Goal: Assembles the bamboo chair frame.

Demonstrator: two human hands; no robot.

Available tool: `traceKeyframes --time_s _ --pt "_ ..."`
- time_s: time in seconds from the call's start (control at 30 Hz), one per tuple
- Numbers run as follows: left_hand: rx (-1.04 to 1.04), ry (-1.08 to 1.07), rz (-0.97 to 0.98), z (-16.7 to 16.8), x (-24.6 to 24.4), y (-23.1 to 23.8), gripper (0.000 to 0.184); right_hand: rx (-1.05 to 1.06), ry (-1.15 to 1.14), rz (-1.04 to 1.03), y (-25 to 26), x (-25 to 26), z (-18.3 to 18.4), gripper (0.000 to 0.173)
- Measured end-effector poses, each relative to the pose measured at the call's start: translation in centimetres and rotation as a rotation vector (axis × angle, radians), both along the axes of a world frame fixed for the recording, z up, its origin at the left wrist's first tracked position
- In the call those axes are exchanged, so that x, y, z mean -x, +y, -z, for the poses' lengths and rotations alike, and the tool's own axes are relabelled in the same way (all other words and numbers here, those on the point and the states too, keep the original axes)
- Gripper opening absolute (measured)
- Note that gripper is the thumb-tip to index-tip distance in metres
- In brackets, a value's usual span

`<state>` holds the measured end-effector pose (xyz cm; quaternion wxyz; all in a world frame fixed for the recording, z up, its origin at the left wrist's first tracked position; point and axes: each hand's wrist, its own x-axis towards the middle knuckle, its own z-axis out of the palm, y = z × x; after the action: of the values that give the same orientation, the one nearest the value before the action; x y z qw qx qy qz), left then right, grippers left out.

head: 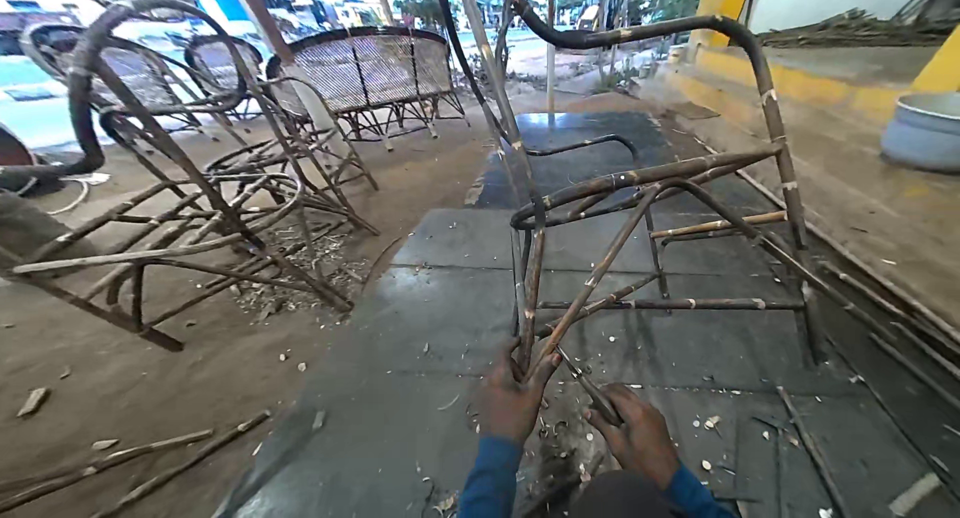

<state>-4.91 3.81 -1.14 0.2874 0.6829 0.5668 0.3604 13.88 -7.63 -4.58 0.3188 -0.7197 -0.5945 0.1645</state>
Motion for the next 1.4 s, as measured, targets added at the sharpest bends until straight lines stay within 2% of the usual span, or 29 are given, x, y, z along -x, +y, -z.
traceKeyframes --time_s 0.43,0.57,0.63,0.77,0.87,0.93,1.0,1.1,1.17,1.3,1.4 --pt "0.008 0.044 0.003 0.0 0.3 -0.1 0.075 0.162 -0.093 0.038 0.0 1.1 -2.2 0.057" --pt "0.024 0.051 0.000 -0.2 0.3 -0.2 0.075 0.353 0.073 -0.009 0.2 0.8 -3.6 0.072" --pt "0.035 0.057 0.000 -0.3 0.3 -0.1 0.078 0.390 0.162 -0.046 0.3 0.5 -4.0 0.072" --pt "-0.012 0.081 0.031 0.2 0.1 -0.4 0.080 0.352 0.075 -0.006 2.0 0.8 0.2 0.062" --pt "-0.021 0.072 0.051 0.3 0.4 -0.1 0.082 0.149 -0.058 0.085 4.8 1.5 4.4 0.057" --pt "-0.018 0.068 0.053 0.6 0.6 -0.4 0.083 -0.001 -0.130 0.105 5.1 1.3 6.0 0.059" --pt "-0.007 0.059 0.059 0.6 0.3 -0.9 0.083 0.020 -0.144 0.102 3.8 0.8 5.0 0.062" --pt "-0.019 0.011 0.064 0.2 0.0 -0.7 0.084 0.299 -0.057 0.021 0.9 -0.5 -0.2 0.074" --pt "-0.030 0.011 0.051 0.1 -0.3 -1.0 0.084 0.341 -0.057 0.002 -0.1 -1.1 -1.6 0.076" --pt "-0.035 0.001 0.044 1.0 -0.8 -1.9 0.084 0.278 -0.169 0.048 1.9 -2.1 2.5 0.069" --pt "-0.039 -0.019 0.047 1.1 -0.8 -2.4 0.087 -0.040 -0.256 0.172 3.0 -1.3 6.8 0.063"
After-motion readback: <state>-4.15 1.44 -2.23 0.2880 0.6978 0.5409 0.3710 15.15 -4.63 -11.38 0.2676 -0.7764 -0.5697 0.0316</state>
